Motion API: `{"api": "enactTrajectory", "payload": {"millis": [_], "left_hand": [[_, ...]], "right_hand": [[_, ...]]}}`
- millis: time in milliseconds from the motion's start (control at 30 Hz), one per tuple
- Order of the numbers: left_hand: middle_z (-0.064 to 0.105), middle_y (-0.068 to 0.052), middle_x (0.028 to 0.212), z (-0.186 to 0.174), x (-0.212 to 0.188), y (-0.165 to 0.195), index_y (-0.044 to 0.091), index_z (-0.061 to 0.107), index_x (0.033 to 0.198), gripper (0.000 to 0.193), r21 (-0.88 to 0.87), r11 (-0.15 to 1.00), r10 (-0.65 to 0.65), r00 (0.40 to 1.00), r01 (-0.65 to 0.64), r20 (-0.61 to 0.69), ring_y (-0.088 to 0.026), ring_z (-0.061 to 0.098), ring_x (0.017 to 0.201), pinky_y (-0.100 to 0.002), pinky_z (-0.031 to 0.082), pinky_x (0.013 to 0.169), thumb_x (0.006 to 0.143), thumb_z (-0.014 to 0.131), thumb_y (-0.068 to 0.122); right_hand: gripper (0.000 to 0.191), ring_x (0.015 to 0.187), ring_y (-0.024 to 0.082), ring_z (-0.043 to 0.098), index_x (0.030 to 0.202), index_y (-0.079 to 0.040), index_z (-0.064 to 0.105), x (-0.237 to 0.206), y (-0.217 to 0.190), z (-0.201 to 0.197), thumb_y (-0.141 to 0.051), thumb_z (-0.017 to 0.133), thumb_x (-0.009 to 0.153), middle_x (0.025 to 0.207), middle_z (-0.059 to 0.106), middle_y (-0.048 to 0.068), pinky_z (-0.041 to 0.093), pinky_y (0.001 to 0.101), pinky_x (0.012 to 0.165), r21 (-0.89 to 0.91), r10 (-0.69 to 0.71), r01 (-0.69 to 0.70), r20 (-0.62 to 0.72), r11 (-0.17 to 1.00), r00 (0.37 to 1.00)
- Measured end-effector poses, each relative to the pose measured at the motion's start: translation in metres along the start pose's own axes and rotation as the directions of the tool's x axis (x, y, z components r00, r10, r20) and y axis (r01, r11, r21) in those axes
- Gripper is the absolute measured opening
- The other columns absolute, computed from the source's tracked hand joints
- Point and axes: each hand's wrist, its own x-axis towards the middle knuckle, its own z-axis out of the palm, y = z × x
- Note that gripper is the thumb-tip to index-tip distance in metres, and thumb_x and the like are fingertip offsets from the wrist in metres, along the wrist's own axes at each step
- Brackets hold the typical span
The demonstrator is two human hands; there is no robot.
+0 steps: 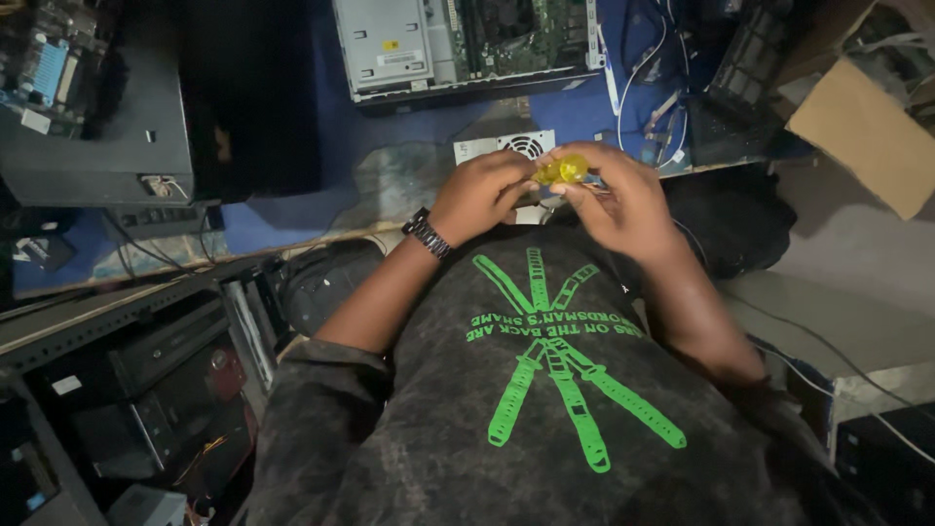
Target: The person uses a yellow screwdriver to remove screws from a computer case and then from a power supply unit. They manipulate the power supply and its wires while working at a cluttered bench with other computer parts nearby.
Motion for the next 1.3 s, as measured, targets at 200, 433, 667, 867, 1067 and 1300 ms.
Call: {"api": "enactTrajectory", "payload": {"millis": [200,433,667,867,1067,1300], "left_hand": [[0.072,-0.011,0.111,0.001,-0.001,-0.002,0.006,0.071,0.106,0.016,-0.001,1.000,-0.004,1.000,0.004,-0.003,-0.032,0.072,0.096,-0.040,0.057,0.082,0.096,0.071,0.018],[0.072,-0.010,0.109,0.002,0.000,-0.002,0.006,0.072,0.108,0.018,-0.019,0.999,-0.026,1.000,0.026,0.004,-0.031,0.073,0.095,-0.040,0.058,0.081,0.097,0.071,0.020],[0.073,-0.009,0.109,0.003,-0.001,-0.004,0.007,0.073,0.106,0.017,-0.004,0.999,-0.047,0.999,0.047,0.001,-0.031,0.073,0.092,-0.040,0.057,0.078,0.096,0.071,0.020],[0.072,-0.009,0.099,0.005,-0.004,-0.008,0.007,0.073,0.104,0.018,0.022,1.000,-0.022,0.999,0.022,-0.026,-0.030,0.072,0.089,-0.039,0.057,0.076,0.094,0.074,0.022],[0.070,-0.011,0.092,0.006,-0.008,-0.008,0.006,0.072,0.100,0.022,0.029,0.996,-0.082,0.996,0.083,-0.040,-0.031,0.071,0.085,-0.041,0.056,0.073,0.087,0.079,0.022],[0.072,-0.009,0.104,0.007,-0.016,-0.011,0.008,0.070,0.102,0.021,0.052,0.995,-0.082,0.995,0.085,-0.057,-0.031,0.071,0.096,-0.040,0.057,0.079,0.087,0.078,0.020]], "right_hand": [[0.032,0.109,0.023,0.073,0.129,0.000,0.063,0.003,-0.001,0.000,0.002,0.068,0.097,0.121,0.072,0.015,0.057,0.0328,0.095,0.023,0.013,-0.014,0.032,1.000,0.999],[0.031,0.109,0.022,0.073,0.128,0.001,0.063,0.004,-0.001,0.001,0.002,0.067,0.097,0.120,0.072,0.015,0.057,0.0330,0.095,0.048,0.032,-0.034,0.035,0.998,0.999],[0.032,0.111,0.023,0.073,0.128,0.002,0.063,0.005,-0.001,-0.001,0.002,0.067,0.097,0.121,0.072,0.015,0.057,0.0333,0.097,0.030,0.028,-0.029,0.042,0.999,0.999],[0.035,0.109,0.021,0.073,0.133,0.001,0.062,0.006,-0.003,0.000,0.001,0.067,0.098,0.121,0.072,0.015,0.059,0.0323,0.095,0.117,0.025,-0.037,0.107,0.992,0.994],[0.033,0.119,0.024,0.069,0.135,0.003,0.055,0.004,-0.002,0.007,-0.009,0.062,0.104,0.127,0.068,0.017,0.055,0.0371,0.104,0.285,-0.114,0.080,0.106,0.955,0.988],[0.041,0.103,0.022,0.060,0.120,0.001,0.054,-0.003,-0.001,0.044,-0.036,0.036,0.119,0.113,0.060,0.013,0.049,0.0345,0.098,0.418,-0.086,0.090,-0.029,0.904,0.996]]}}
